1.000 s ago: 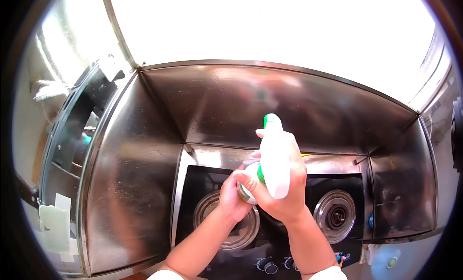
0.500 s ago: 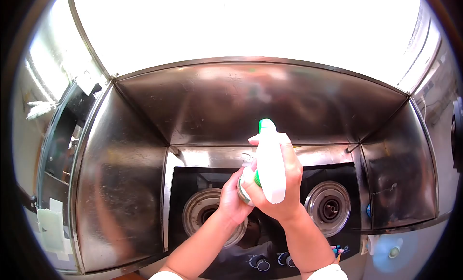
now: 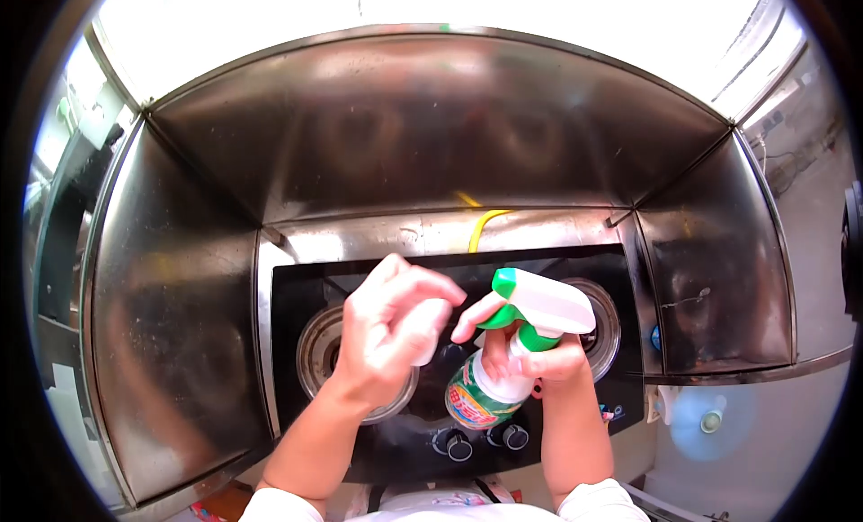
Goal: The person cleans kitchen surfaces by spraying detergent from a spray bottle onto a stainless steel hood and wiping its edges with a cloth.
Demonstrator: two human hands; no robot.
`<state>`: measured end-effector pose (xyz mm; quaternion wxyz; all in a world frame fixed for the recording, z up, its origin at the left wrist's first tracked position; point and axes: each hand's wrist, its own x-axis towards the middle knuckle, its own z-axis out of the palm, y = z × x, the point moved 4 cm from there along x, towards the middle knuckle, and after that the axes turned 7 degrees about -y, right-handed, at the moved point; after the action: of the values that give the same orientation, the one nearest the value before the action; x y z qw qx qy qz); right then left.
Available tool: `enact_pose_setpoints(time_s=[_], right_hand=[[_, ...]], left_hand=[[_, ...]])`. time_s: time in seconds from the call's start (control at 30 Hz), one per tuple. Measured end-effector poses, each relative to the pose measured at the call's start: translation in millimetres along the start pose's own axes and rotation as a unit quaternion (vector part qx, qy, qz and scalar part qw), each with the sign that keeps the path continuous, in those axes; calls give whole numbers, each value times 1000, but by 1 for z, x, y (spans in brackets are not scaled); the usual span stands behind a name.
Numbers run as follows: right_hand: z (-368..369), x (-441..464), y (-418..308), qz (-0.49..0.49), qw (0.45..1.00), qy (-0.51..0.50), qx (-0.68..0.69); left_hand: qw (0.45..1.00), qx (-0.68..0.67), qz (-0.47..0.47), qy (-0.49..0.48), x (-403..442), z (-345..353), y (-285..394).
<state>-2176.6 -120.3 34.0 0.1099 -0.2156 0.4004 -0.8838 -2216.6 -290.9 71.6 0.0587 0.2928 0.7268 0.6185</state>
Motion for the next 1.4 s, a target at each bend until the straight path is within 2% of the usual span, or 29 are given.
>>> enact_pose_setpoints(time_s=[0.07,0.17,0.27,0.33,0.4,0.47,0.53,0.6,0.63,0.77,0.87,0.93,1.03,1.17,1.23,1.27,1.33,1.37,1.4], right_hand=[[6,-11,7,8,998,-12,62],[10,-24,20,19,987,-30,157],[16,-20,23,65,966,-122,218],[20,-18,26,64,961,-135,231],[23,-17,32,60,957,-148,244],[25,-17,36,55,951,-155,262],[27,-17,40,62,942,-166,285],[35,-16,45,45,879,-253,402],[35,-17,44,81,882,-223,407],[35,-16,49,67,873,-236,421],[32,-18,50,85,889,-227,389],[31,-21,53,98,888,-189,408],[28,-24,55,112,883,-194,412],[32,-24,58,82,891,-181,408],[29,-29,59,99,931,-96,337],[32,-30,58,97,932,-96,337],[34,-31,55,101,942,-12,319],[35,-27,47,114,964,-15,239],[37,-28,45,112,964,-15,241]], left_hand=[[999,24,21,33,-1,11,16],[990,82,114,21,-7,19,22],[976,141,165,27,-11,18,26],[961,161,224,15,-14,17,31],[957,176,230,13,-14,16,30],[937,204,278,60,-17,14,26],[943,180,272,62,-18,13,26],[954,132,262,65,-20,15,24],[960,112,246,72,-21,16,22],[967,81,224,84,-24,19,20],[965,90,238,71,-25,19,21],[972,86,209,70,-26,19,18],[977,79,181,79,-27,21,19],[976,78,183,93,-29,24,15],[957,142,229,107,-29,24,19],[957,142,229,106,-29,24,18],[941,200,248,118,-30,21,16],[937,216,257,97,-30,20,12],[937,217,257,94,-29,15,11]])
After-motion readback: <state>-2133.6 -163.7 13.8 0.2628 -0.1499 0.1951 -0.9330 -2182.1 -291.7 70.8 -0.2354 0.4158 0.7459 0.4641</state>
